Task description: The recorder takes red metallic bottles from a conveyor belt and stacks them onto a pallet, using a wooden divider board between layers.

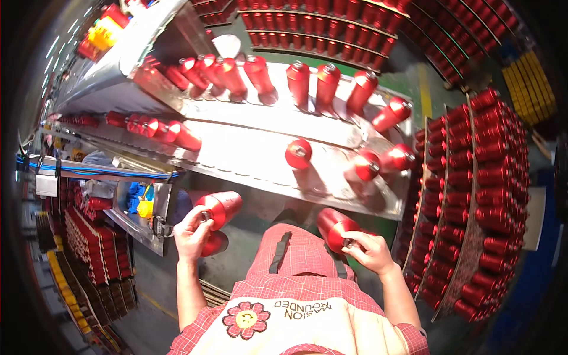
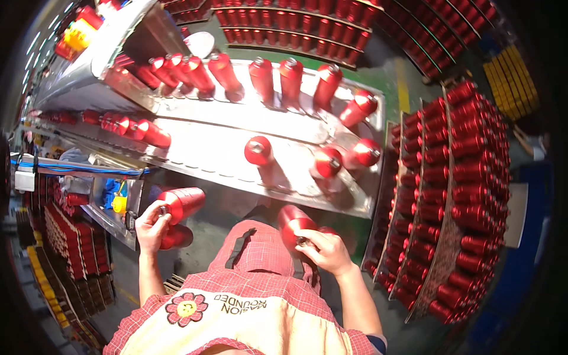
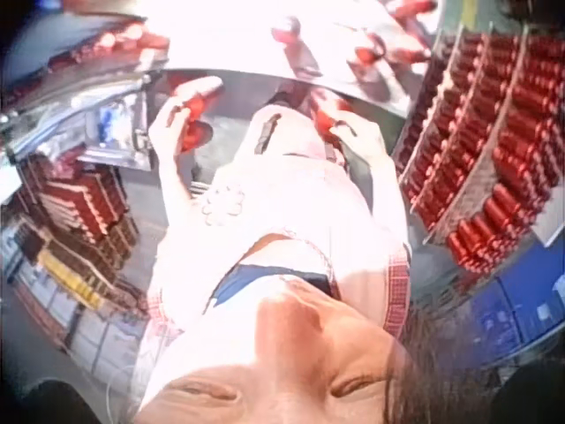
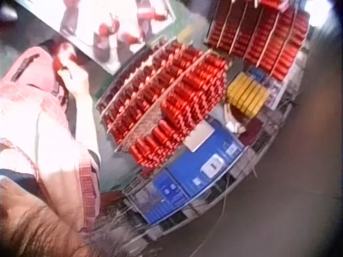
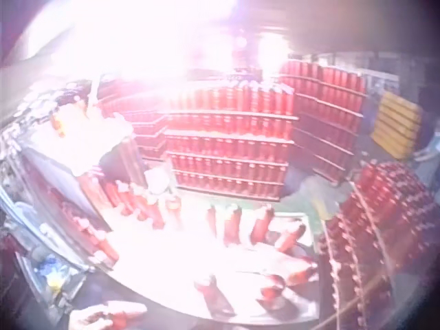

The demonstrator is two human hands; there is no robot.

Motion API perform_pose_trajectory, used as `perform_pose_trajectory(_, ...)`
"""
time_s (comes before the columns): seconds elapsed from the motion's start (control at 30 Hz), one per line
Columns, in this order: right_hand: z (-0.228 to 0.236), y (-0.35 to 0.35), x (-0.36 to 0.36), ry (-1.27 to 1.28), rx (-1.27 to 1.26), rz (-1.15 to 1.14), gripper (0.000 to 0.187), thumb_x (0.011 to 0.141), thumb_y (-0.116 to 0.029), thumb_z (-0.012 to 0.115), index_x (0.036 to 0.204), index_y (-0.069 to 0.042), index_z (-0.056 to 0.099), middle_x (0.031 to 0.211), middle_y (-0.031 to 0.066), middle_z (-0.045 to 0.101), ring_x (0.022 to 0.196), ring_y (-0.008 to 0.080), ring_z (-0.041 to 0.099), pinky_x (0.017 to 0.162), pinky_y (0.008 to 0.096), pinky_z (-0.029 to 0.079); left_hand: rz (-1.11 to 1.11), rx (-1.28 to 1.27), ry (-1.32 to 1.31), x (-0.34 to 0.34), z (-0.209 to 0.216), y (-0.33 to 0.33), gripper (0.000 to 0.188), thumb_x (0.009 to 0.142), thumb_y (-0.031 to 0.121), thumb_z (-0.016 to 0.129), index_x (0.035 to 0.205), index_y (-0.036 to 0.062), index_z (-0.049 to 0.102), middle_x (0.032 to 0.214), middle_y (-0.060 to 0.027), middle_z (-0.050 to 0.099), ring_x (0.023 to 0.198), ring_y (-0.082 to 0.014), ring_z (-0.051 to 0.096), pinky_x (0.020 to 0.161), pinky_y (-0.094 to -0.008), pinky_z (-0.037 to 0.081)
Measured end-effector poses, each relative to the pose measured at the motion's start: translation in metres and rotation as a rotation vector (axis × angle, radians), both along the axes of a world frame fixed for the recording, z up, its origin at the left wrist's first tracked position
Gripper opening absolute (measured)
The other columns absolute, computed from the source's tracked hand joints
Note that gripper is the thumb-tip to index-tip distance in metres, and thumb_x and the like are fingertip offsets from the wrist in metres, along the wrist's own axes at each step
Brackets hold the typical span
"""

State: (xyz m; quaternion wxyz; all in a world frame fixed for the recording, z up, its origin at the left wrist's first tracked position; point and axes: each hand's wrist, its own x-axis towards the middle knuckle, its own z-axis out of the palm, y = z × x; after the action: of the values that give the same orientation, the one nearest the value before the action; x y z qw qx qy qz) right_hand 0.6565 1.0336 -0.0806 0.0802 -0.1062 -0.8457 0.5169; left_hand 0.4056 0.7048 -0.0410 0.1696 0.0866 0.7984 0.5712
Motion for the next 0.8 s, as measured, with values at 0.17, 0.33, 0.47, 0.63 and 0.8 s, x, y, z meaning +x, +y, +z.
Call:
perform_pose_trajectory(0.17,0.014,-0.033,-0.151,0.077,-0.003,0.104,0.029,0.077,-0.012,0.071,0.104,-0.006,0.062,0.071,0.0079,0.06,0.058,0.0192,0.057,0.058,0.0302,0.047,-0.015,-0.001,0.076,-0.086,-0.018,0.005,0.027,0.079,-0.001,0.067,0.106,0.0013,0.064,0.063,0.006,0.05,0.053,-0.0014,0.043,0.047,-0.0184,0.036)
perform_pose_trajectory(0.33,-0.003,-0.058,-0.257,0.062,-0.046,0.04,0.028,0.079,-0.015,0.069,0.105,-0.007,0.061,0.061,0.0059,0.051,0.052,0.0155,0.052,0.052,0.0291,0.043,-0.074,0.001,0.229,-0.157,-0.047,0.041,0.025,0.079,0.0,0.066,0.104,0.0011,0.064,0.071,0.0064,0.051,0.058,-0.001,0.042,0.051,-0.0174,0.035)
perform_pose_trajectory(0.47,-0.016,-0.065,-0.304,0.008,-0.036,-0.007,0.025,0.078,-0.017,0.07,0.1,-0.007,0.06,0.06,0.0082,0.054,0.053,0.02,0.056,0.053,0.0328,0.044,-0.073,0.019,0.13,-0.19,-0.067,0.068,0.022,0.079,0.003,0.066,0.101,0.0031,0.065,0.062,0.0083,0.045,0.053,0.0001,0.037,0.046,-0.0187,0.029)
perform_pose_trajectory(0.63,-0.04,-0.052,-0.318,-0.133,0.01,-0.016,0.033,0.079,-0.018,0.07,0.109,-0.008,0.061,0.061,0.0041,0.055,0.054,0.0127,0.053,0.053,0.0295,0.043,-0.113,-0.112,-0.051,-0.203,-0.068,0.099,0.026,0.078,0.005,0.067,0.105,0.0039,0.066,0.064,0.0043,0.051,0.059,-0.0024,0.046,0.054,-0.0215,0.04)
perform_pose_trajectory(0.8,-0.041,-0.023,-0.282,-0.074,-0.027,-0.051,0.035,0.078,-0.013,0.072,0.11,-0.007,0.059,0.058,0.0024,0.052,0.052,0.0121,0.051,0.051,0.0278,0.042,-0.172,-0.169,-0.059,-0.187,-0.075,0.115,0.028,0.08,0.007,0.066,0.107,0.0048,0.065,0.067,0.0015,0.056,0.063,-0.0036,0.049,0.056,-0.023,0.042)
